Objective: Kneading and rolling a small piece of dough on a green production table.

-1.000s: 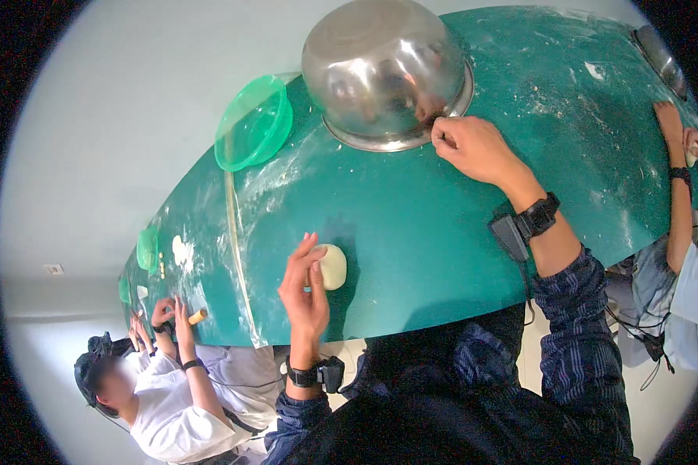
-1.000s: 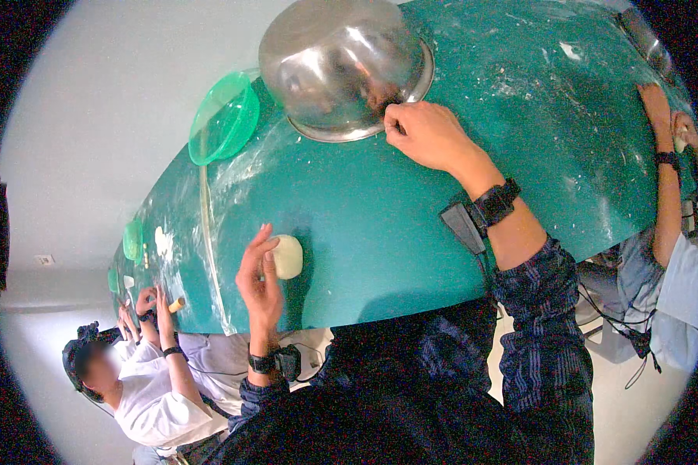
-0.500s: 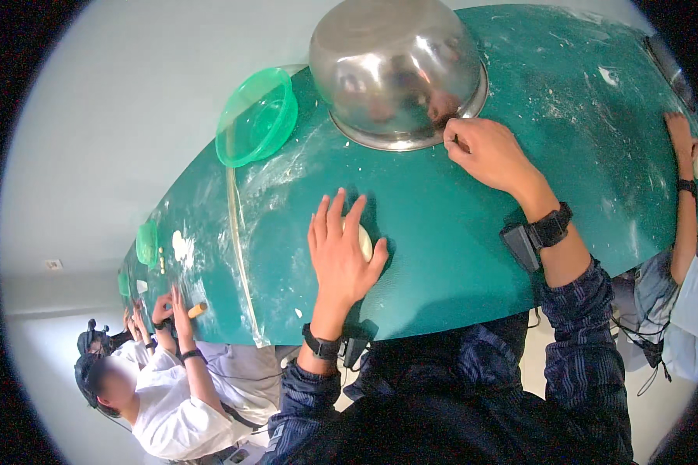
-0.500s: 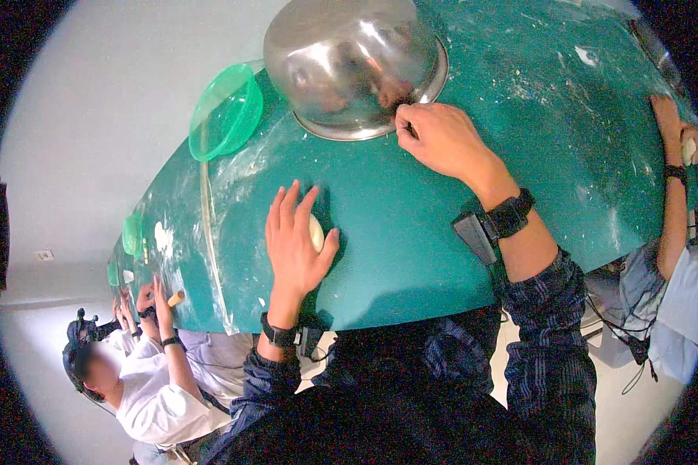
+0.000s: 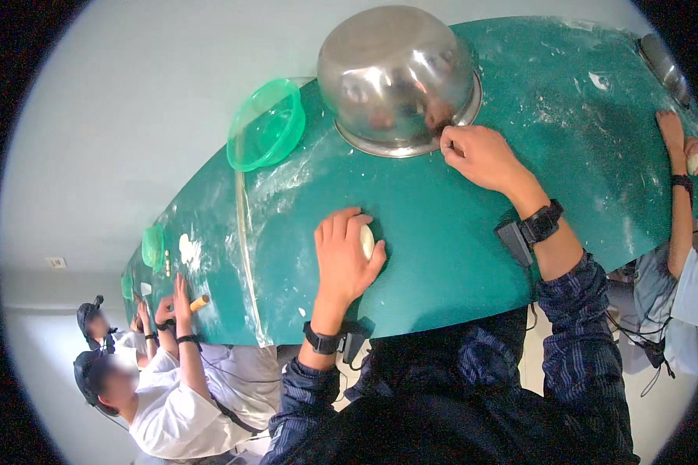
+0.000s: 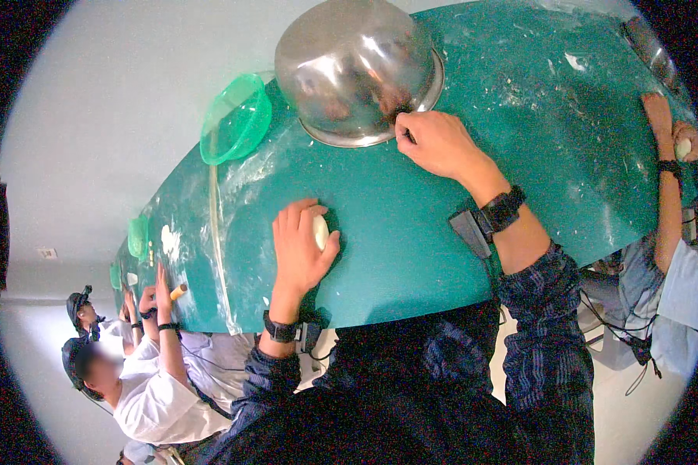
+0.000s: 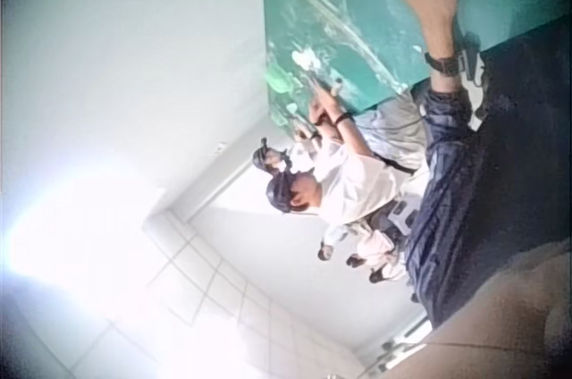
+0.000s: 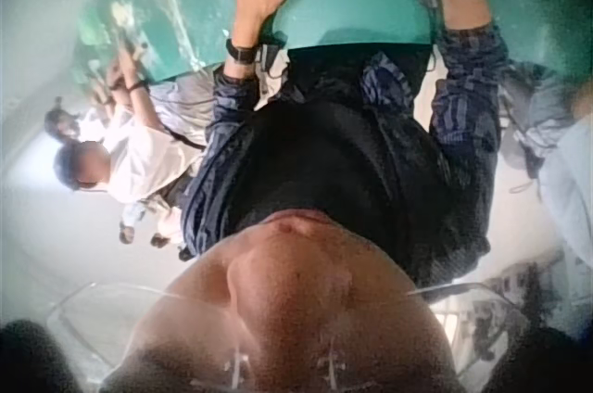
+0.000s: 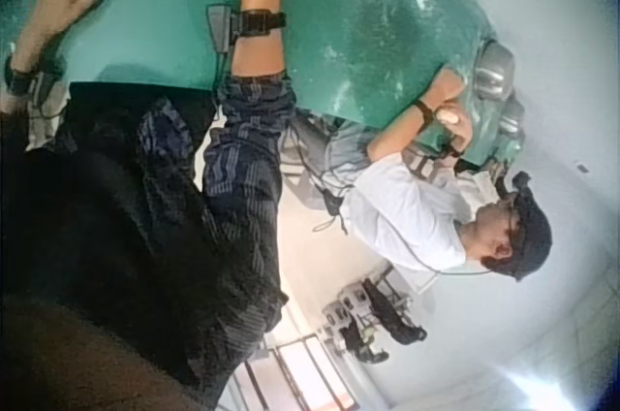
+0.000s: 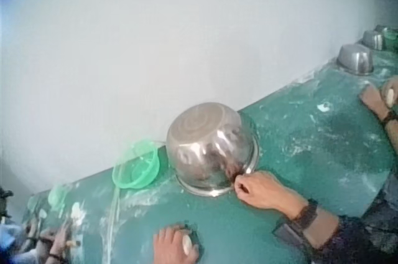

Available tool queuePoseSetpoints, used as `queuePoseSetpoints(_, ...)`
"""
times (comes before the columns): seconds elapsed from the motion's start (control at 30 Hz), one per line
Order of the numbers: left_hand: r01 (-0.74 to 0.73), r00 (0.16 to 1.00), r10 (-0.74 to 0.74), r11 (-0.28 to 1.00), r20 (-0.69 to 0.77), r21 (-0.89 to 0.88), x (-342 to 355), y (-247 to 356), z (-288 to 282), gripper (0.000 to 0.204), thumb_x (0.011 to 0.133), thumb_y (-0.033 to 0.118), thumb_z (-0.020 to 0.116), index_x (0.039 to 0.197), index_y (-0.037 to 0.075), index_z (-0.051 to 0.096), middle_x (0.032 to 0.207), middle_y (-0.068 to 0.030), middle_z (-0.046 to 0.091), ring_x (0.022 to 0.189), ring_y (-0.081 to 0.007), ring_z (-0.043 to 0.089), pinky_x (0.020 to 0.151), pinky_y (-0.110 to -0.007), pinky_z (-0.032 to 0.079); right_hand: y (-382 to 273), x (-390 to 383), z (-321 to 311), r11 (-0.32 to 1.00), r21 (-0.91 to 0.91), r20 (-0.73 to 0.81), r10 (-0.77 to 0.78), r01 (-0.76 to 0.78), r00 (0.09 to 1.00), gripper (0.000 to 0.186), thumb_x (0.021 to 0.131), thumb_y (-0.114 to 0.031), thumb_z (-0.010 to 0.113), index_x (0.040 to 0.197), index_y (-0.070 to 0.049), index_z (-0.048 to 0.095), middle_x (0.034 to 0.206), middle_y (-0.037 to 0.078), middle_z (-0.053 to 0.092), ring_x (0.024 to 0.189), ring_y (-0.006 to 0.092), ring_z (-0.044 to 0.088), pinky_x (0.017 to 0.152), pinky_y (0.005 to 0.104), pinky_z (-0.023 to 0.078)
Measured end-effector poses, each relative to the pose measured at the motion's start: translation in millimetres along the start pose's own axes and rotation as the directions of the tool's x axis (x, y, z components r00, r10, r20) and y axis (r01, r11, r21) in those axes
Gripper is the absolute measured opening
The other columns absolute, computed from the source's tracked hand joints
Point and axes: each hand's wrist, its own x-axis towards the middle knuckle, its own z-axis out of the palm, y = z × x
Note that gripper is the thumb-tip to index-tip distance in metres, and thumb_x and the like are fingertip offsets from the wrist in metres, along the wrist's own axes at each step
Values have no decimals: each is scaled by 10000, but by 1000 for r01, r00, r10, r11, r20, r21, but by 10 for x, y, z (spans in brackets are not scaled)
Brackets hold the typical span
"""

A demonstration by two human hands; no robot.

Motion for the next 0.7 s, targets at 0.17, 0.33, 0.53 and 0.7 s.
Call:
queuePoseSetpoints(0.17,-91,991,88,996,-105,-23,-259,-48,-123,417,846,178,825,1220,68,677,1313,-166,668,1280,-403,627,1064,-518,496,-16,7,-6,1000,-10,-22,-20,19,1000,102,956,-177,692,968,-78,668,839,137,704,798,371,690,714,506,524)
queuePoseSetpoints(0.33,83,975,-103,991,-198,-107,-585,-212,-286,380,910,131,756,1274,46,686,1374,-208,674,1338,-448,636,1123,-539,515,-20,21,-9,1000,-3,-12,-17,17,1000,108,954,-180,700,966,-76,670,840,140,710,797,373,695,718,506,531)
queuePoseSetpoints(0.53,220,970,-241,923,-28,-316,-685,-389,-527,588,987,180,525,1545,12,603,1666,-306,501,1577,-496,444,1298,-530,361,-43,14,-47,999,-9,30,34,-33,999,119,961,-212,693,975,-94,706,875,139,751,845,394,733,761,531,572)
queuePoseSetpoints(0.7,390,920,-351,850,172,-353,-542,-431,-614,671,1066,294,521,1680,29,457,1761,-302,350,1659,-474,292,1349,-523,236,-93,29,-67,999,-14,57,53,-52,997,119,960,-213,699,961,-94,698,851,141,739,827,392,726,746,531,565)
